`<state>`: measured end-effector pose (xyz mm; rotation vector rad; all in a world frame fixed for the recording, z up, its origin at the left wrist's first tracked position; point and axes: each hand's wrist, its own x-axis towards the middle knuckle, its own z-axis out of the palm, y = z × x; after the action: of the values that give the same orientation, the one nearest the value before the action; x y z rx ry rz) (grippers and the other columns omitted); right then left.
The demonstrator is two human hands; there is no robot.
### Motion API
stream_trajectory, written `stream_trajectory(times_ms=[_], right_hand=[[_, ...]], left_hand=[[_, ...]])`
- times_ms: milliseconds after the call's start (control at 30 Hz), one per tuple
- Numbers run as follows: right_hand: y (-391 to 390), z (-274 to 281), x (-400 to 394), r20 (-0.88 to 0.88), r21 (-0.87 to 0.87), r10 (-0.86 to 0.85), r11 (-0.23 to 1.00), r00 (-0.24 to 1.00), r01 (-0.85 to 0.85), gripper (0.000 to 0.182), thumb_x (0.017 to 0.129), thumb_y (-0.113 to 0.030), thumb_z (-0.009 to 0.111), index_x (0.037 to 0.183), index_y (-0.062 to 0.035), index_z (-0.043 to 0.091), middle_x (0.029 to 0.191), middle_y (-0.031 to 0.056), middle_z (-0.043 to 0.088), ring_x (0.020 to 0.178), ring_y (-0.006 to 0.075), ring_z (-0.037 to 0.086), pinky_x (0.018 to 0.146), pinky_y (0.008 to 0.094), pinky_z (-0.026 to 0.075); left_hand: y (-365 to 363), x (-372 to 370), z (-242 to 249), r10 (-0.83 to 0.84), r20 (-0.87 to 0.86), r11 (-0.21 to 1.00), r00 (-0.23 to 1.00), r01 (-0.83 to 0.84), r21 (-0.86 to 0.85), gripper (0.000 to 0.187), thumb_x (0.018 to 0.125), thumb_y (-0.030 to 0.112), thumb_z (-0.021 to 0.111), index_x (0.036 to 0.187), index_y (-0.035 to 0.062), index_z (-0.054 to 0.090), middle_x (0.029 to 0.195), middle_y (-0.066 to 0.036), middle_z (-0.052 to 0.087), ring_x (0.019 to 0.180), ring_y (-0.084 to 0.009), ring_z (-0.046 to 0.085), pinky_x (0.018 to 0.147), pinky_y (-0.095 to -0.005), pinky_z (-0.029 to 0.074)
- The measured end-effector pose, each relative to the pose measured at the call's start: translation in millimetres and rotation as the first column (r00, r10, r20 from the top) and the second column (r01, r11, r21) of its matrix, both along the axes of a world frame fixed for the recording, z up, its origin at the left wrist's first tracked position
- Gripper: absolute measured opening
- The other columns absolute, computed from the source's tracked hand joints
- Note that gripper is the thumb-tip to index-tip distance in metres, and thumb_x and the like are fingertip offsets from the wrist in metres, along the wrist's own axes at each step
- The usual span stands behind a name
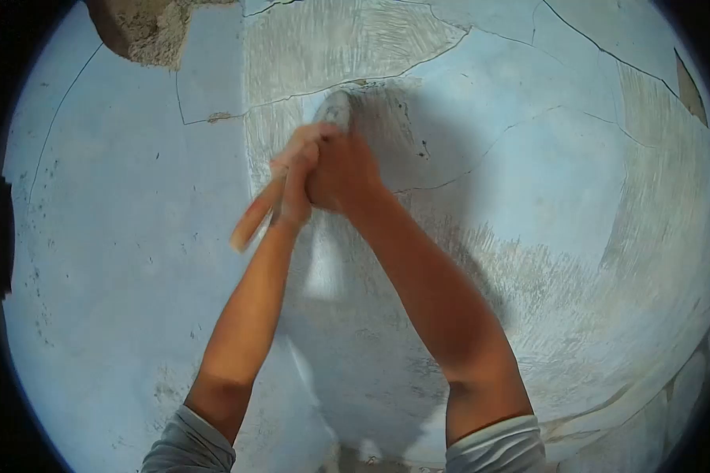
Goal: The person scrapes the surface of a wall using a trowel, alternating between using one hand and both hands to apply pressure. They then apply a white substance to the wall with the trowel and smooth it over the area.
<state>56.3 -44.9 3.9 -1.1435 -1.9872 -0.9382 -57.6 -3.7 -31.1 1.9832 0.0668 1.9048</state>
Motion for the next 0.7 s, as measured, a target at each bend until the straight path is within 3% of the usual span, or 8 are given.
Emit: stream_trajectory(times_ms=[67, 167, 267, 367, 400, 500, 533, 700], right_hand=[[-17.0, 38.5, -14.2, -0.035, -0.248, -0.076, 0.967, 0.996, 0.065, 0.024, 0.092, -0.030, 0.068, 0.106, -0.0132, 0.079, 0.109, 0.0101, 0.079, 0.105, 0.0316, 0.075, 0.087, 0.0485, 0.059], [-3.3, -0.8, -12.2, 0.158, 0.029, -0.133, 0.991, 0.978, 0.130, 0.027, 0.091, -0.033, 0.070, 0.104, -0.0109, 0.079, 0.106, 0.0112, 0.080, 0.097, 0.0325, 0.077, 0.081, 0.0477, 0.060], [-21.1, -32.4, -5.3, -0.034, -0.070, -0.024, 0.997, 0.999, 0.022, 0.031, 0.090, -0.033, 0.070, 0.104, -0.0065, 0.078, 0.104, 0.0123, 0.080, 0.096, 0.0320, 0.077, 0.080, 0.0472, 0.061], [-26.1, -8.9, -20.6, -0.035, 0.057, -0.015, 0.998, 0.999, 0.017, 0.032, 0.088, -0.034, 0.072, 0.102, -0.0057, 0.078, 0.100, 0.0131, 0.079, 0.095, 0.0322, 0.077, 0.079, 0.0481, 0.061], [-33.5, 12.0, -32.4, -0.043, -0.157, -0.052, 0.987, 0.998, 0.045, 0.032, 0.087, -0.034, 0.072, 0.100, -0.0052, 0.077, 0.097, 0.0145, 0.079, 0.094, 0.0329, 0.076, 0.078, 0.0478, 0.061], [-8.0, -12.6, -37.0, -0.087, 0.094, 0.036, 0.995, 0.996, -0.028, 0.022, 0.092, -0.026, 0.064, 0.090, -0.0107, 0.080, 0.089, 0.0147, 0.079, 0.082, 0.0296, 0.077, 0.071, 0.0444, 0.059], [-13.8, -20.2, -31.7, -0.156, -0.035, 0.021, 0.999, 0.988, -0.027, 0.021, 0.091, -0.028, 0.066, 0.091, -0.0119, 0.080, 0.091, 0.0133, 0.079, 0.084, 0.0301, 0.077, 0.073, 0.0465, 0.059], [-10.5, -49.9, -5.1, -0.132, 0.239, 0.165, 0.962, 0.977, -0.130, 0.019, 0.090, -0.030, 0.069, 0.087, -0.0146, 0.079, 0.091, 0.0091, 0.080, 0.088, 0.0290, 0.077, 0.079, 0.0479, 0.058]], left_hand=[[-5.5, -4.9, 18.6, -0.170, 0.021, 0.978, 0.985, 0.172, -0.115, 0.032, 0.100, 0.024, 0.060, 0.117, 0.0030, 0.076, 0.125, -0.015, 0.071, 0.126, -0.0246, 0.062, 0.112, -0.0331, 0.043], [-11.9, -16.2, 0.3, -0.075, -0.055, 0.996, 0.996, 0.077, 0.038, 0.037, 0.102, 0.028, 0.055, 0.119, 0.0025, 0.075, 0.124, -0.013, 0.071, 0.126, -0.0239, 0.061, 0.113, -0.0334, 0.043], [-23.5, -10.8, -22.2, 0.106, -0.154, 0.990, 0.982, -0.090, 0.108, 0.043, 0.103, 0.031, 0.048, 0.125, 0.0021, 0.072, 0.125, -0.010, 0.071, 0.127, -0.0236, 0.060, 0.114, -0.0341, 0.042], [-4.6, -26.6, -6.2, -0.139, -0.107, 0.988, 0.984, 0.145, 0.045, 0.044, 0.102, 0.032, 0.050, 0.124, 0.0008, 0.073, 0.127, -0.011, 0.071, 0.126, -0.0238, 0.061, 0.113, -0.0345, 0.043], [-22.5, -33.5, 9.0, -0.235, -0.090, 0.972, 0.968, 0.233, -0.040, 0.046, 0.100, 0.033, 0.049, 0.122, -0.0002, 0.073, 0.128, -0.011, 0.071, 0.123, -0.0235, 0.063, 0.111, -0.0350, 0.045], [-27.9, -42.3, 5.6, -0.254, -0.133, 0.942, 0.958, 0.213, -0.261, 0.061, 0.101, 0.045, 0.043, 0.130, -0.0026, 0.067, 0.131, -0.013, 0.070, 0.126, -0.0272, 0.062, 0.115, -0.0364, 0.042], [-26.9, -39.5, -5.1, -0.112, -0.191, 0.993, 0.975, 0.104, -0.053, 0.054, 0.102, 0.040, 0.046, 0.125, -0.0019, 0.070, 0.130, -0.013, 0.070, 0.127, -0.0283, 0.062, 0.115, -0.0361, 0.041], [-36.6, -16.0, -19.1, 0.077, -0.179, 0.994, 0.981, -0.061, 0.093, 0.037, 0.100, 0.027, 0.055, 0.115, -0.0003, 0.076, 0.127, -0.015, 0.070, 0.126, -0.0253, 0.062, 0.116, -0.0366, 0.040]])
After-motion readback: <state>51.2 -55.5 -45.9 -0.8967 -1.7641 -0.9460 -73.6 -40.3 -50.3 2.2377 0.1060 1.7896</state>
